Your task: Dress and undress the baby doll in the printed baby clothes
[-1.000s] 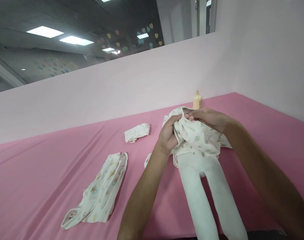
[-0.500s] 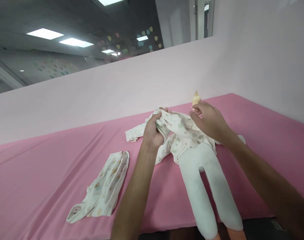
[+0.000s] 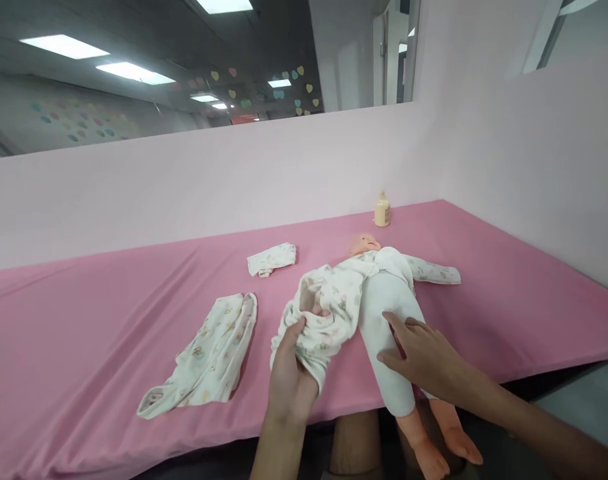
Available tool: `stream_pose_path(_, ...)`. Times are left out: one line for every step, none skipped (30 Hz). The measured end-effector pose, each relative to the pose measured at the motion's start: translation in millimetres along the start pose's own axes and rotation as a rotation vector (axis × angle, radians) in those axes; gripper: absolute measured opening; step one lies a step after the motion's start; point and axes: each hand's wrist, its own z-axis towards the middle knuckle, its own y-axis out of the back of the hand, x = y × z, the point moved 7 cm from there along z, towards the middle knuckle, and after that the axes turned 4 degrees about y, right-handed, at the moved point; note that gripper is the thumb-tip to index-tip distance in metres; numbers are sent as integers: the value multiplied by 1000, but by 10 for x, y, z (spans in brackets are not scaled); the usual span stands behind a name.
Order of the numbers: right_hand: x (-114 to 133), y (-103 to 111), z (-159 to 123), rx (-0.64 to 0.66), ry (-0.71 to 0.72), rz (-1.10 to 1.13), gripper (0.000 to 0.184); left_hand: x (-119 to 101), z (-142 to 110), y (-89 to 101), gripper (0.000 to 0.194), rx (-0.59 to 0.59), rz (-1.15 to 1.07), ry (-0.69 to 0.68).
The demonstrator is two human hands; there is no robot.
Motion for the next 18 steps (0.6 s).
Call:
stream_pose_path(1, -29, -9, -9, 0, -17, 62, 81, -56, 110, 35, -44, -20, 27)
stream_pose_path(2, -55, -6, -17, 0, -30, 70, 159, -96, 201, 34, -74, -36, 54)
stream_pose_path(1, -78, 8, -24, -1, -33, 76, 230, -123, 276, 33, -92, -44, 78)
stream_pose_path(-4, -98, 28, -31, -3, -24, 80, 290, -137, 330, 33, -94, -48, 97)
stream_pose_path(-10, -115, 49, -37, -7, -7, 83, 340, -142, 368, 32, -87, -47, 110)
stream_pose_path(-16, -125, 70, -40, -14, 14, 85, 378, -144, 399, 32, -79, -44, 118)
stream_pose_path(-21, -131, 86, -40, -26, 35, 86, 409, -146, 421, 32, -72, -40, 124)
stream_pose_path(-20, -128, 96, -36, -42, 53, 86, 434, -151, 437, 32, -67, -39, 131)
stream_pose_path(-10, -117, 100, -32, -58, 69, 86, 456, -158, 447, 32, -60, -44, 139)
stream_pose_path(4, -99, 97, -25, -78, 82, 86, 472, -169, 451, 32, -53, -53, 144)
stream_pose_path(21, -73, 90, -21, -102, 96, 86, 484, -180, 449, 32, -42, -62, 145)
stream_pose_path(41, -42, 79, -22, -125, 116, 85, 493, -192, 447, 32, -34, -69, 144)
stream_pose_path(66, -9, 69, -29, -138, 145, 83, 502, -202, 449, 32, -31, -72, 143)
stream_pose_path(86, 21, 60, -43, -150, 186, 81, 513, -211, 455, 32, -34, -70, 144)
stream_pose_path(98, 37, 50, -53, -165, 241, 77, 525, -219, 462, 32, -39, -66, 145)
stream_pose_path(107, 33, 39, -54, -176, 311, 72, 539, -226, 472, 32, -45, -61, 149)
stream_pose_path(126, 12, 27, -46, -164, 383, 65, 555, -234, 481, 33, -49, -58, 156)
stream_pose_path(146, -28, 7, -31, -146, 466, 58, 572, -242, 489, 33, -51, -57, 163)
